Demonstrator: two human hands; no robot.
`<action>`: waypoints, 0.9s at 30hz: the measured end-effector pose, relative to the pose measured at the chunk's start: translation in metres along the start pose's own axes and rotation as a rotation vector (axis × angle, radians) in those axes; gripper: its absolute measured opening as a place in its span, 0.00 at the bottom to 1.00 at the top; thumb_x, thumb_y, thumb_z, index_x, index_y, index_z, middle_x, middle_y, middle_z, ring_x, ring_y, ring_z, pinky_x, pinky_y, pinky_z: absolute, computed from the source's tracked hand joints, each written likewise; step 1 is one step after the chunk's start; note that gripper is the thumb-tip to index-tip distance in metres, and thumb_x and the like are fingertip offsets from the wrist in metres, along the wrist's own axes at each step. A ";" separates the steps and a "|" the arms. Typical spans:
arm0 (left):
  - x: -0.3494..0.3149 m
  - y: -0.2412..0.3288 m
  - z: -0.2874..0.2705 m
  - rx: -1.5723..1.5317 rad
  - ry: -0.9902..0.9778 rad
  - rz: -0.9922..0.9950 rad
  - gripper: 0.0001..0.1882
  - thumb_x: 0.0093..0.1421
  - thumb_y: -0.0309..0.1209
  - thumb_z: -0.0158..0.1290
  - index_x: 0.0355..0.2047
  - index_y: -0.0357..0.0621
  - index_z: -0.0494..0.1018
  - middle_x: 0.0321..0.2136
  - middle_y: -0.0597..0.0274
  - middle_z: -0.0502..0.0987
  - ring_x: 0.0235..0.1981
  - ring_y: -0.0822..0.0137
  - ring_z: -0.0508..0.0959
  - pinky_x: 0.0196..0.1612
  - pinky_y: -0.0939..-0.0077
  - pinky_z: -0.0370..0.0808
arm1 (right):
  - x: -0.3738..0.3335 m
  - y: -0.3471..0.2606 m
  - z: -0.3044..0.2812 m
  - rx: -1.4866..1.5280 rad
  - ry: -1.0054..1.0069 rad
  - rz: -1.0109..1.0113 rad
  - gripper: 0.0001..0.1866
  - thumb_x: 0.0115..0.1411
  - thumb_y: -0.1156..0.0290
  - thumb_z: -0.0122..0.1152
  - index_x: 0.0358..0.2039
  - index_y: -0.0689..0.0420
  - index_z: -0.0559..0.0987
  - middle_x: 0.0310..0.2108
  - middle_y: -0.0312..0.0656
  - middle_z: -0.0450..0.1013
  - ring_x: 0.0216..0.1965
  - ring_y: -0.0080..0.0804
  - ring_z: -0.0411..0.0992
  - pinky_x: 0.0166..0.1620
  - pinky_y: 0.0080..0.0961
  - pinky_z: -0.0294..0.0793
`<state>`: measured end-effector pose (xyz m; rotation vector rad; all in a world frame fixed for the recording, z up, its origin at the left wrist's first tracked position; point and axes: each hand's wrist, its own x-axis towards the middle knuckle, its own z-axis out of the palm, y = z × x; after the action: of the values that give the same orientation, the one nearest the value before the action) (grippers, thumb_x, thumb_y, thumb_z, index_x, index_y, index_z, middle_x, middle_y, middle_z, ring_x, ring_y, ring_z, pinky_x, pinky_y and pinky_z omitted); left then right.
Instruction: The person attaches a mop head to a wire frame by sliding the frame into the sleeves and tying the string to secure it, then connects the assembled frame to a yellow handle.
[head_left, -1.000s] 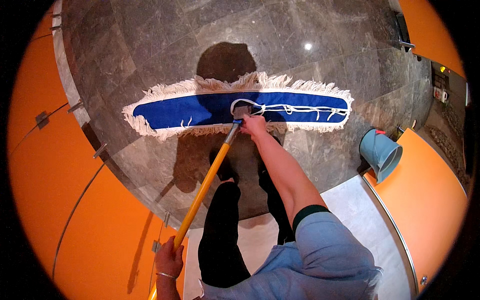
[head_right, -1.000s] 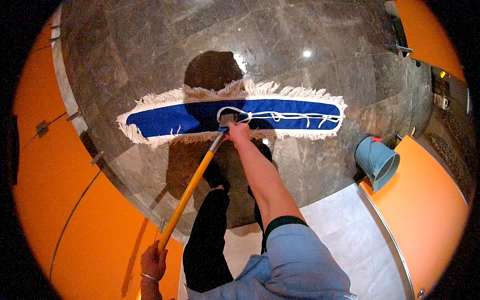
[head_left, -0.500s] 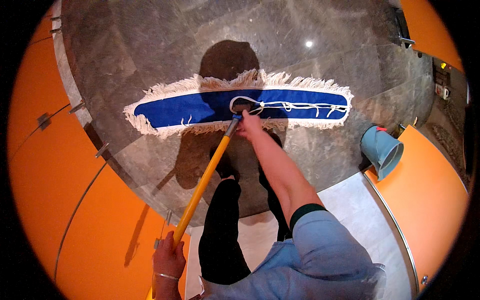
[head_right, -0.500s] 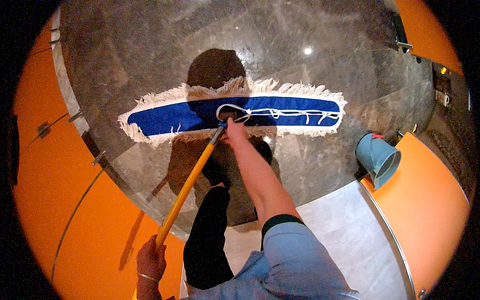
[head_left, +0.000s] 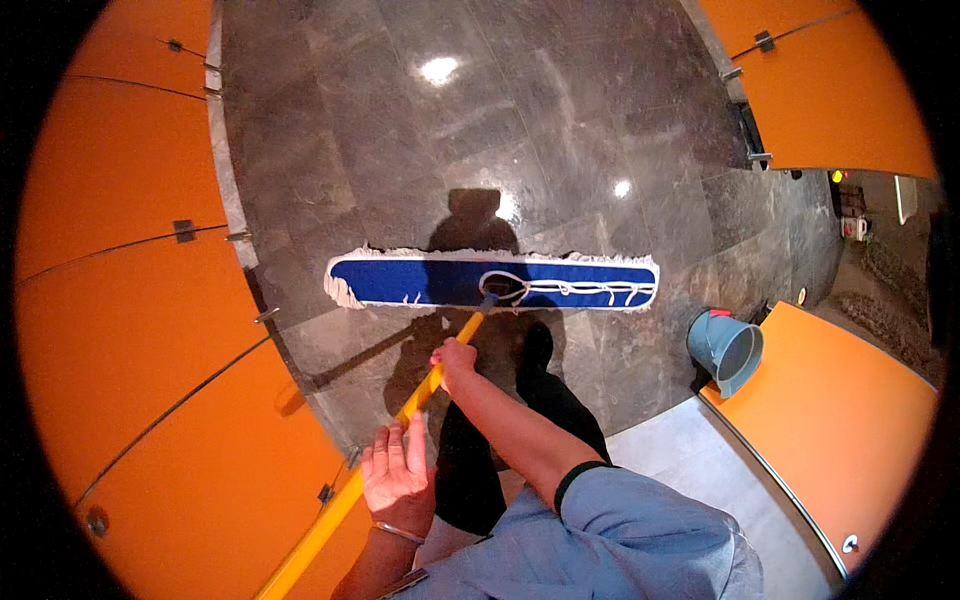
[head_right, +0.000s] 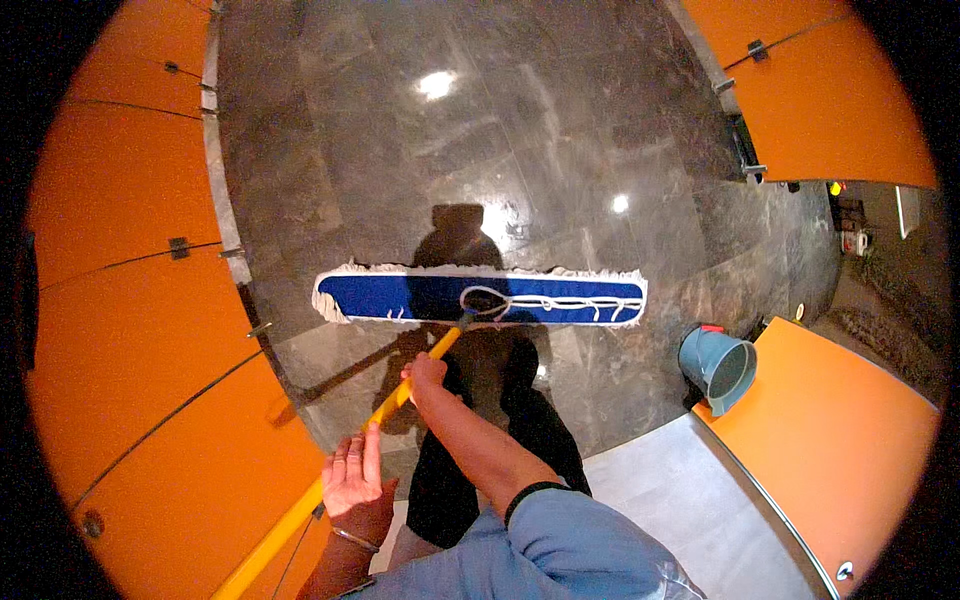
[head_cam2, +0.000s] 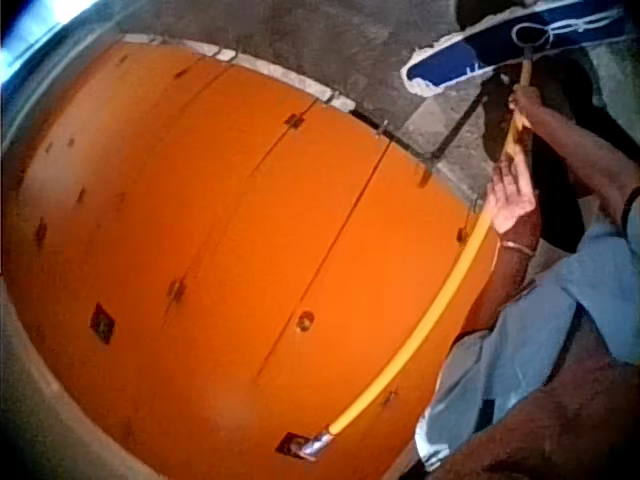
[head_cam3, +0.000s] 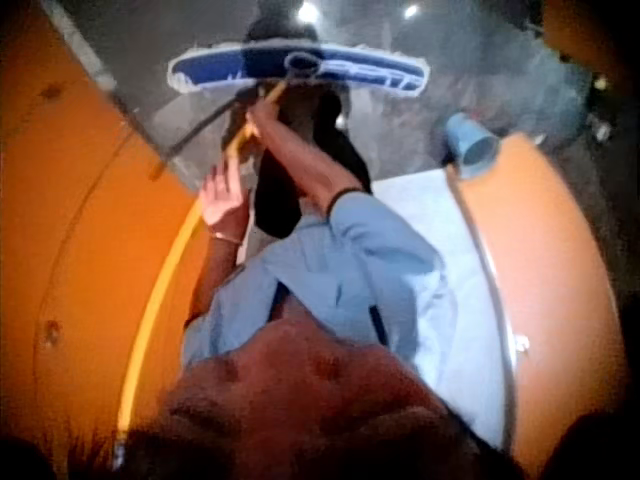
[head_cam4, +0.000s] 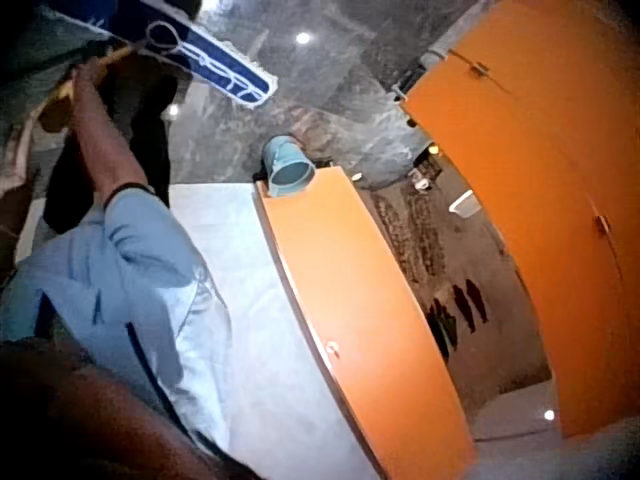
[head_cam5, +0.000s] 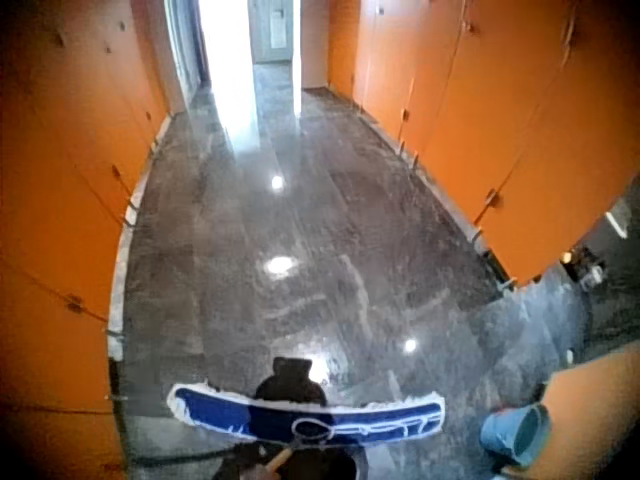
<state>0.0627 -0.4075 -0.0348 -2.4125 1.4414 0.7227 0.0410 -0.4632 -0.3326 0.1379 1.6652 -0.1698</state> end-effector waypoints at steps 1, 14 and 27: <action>-0.007 0.001 -0.009 0.027 0.011 0.020 0.38 0.43 0.35 0.62 0.57 0.43 0.64 0.50 0.50 0.70 0.53 0.51 0.68 0.54 0.57 0.64 | -0.017 -0.002 -0.002 -0.004 -0.001 -0.004 0.05 0.59 0.74 0.47 0.29 0.61 0.65 0.19 0.44 0.63 0.15 0.29 0.60 0.17 0.26 0.63; -0.112 -0.011 -0.150 -0.709 0.111 0.259 0.20 0.54 0.31 0.56 0.48 0.41 0.70 0.43 0.51 0.75 0.46 0.50 0.74 0.49 0.64 0.72 | -0.082 -0.146 0.042 -0.210 -0.317 -0.247 0.16 0.58 0.66 0.41 0.19 0.58 0.73 0.15 0.42 0.67 0.16 0.36 0.63 0.21 0.37 0.65; -0.178 -0.007 -0.011 -1.238 -0.468 -0.280 0.27 0.60 0.53 0.48 0.43 0.42 0.77 0.42 0.53 0.76 0.41 0.61 0.75 0.47 0.71 0.69 | -0.263 -0.327 -0.218 0.131 -0.775 0.678 0.11 0.59 0.73 0.44 0.19 0.55 0.61 0.16 0.31 0.58 0.15 0.15 0.58 0.20 0.12 0.64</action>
<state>0.0025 -0.2743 0.0678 -2.7005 0.4118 2.3878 -0.2076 -0.7392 -0.0403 0.6393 0.7707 0.1717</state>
